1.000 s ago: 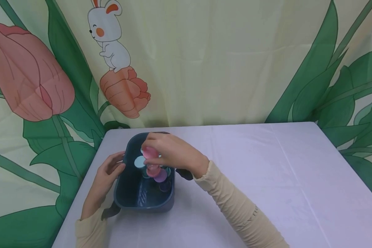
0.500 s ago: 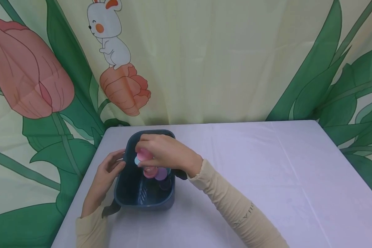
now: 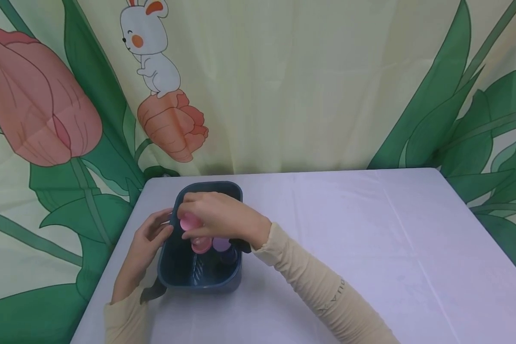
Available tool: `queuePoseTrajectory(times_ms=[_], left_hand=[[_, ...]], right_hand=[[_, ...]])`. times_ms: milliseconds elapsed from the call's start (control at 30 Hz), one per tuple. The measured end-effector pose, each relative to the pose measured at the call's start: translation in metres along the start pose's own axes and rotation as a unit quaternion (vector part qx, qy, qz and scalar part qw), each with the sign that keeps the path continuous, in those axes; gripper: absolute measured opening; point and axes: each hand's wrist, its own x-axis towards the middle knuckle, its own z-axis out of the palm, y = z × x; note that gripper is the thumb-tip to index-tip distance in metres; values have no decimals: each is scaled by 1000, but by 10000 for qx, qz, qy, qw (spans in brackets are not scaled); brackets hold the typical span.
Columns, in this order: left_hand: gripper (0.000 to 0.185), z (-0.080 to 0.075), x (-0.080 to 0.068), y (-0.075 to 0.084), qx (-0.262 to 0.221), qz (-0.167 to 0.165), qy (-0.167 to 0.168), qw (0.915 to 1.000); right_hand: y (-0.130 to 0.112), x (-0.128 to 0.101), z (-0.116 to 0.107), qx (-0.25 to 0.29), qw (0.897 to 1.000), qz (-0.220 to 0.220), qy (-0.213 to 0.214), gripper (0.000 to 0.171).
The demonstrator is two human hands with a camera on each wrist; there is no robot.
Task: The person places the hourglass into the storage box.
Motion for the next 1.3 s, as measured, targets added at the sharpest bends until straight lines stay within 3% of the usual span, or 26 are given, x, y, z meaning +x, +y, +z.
queuePoseTrajectory(times_ms=[667,1300], left_hand=[[52,1,-1,1,-40,66,52,10000],[53,1,0,-1,-71,43,30,10000]], right_hand=[[-2,15,24,-609,9952,102,-758,34],[0,26,44,-580,9912,235,-1168,32]])
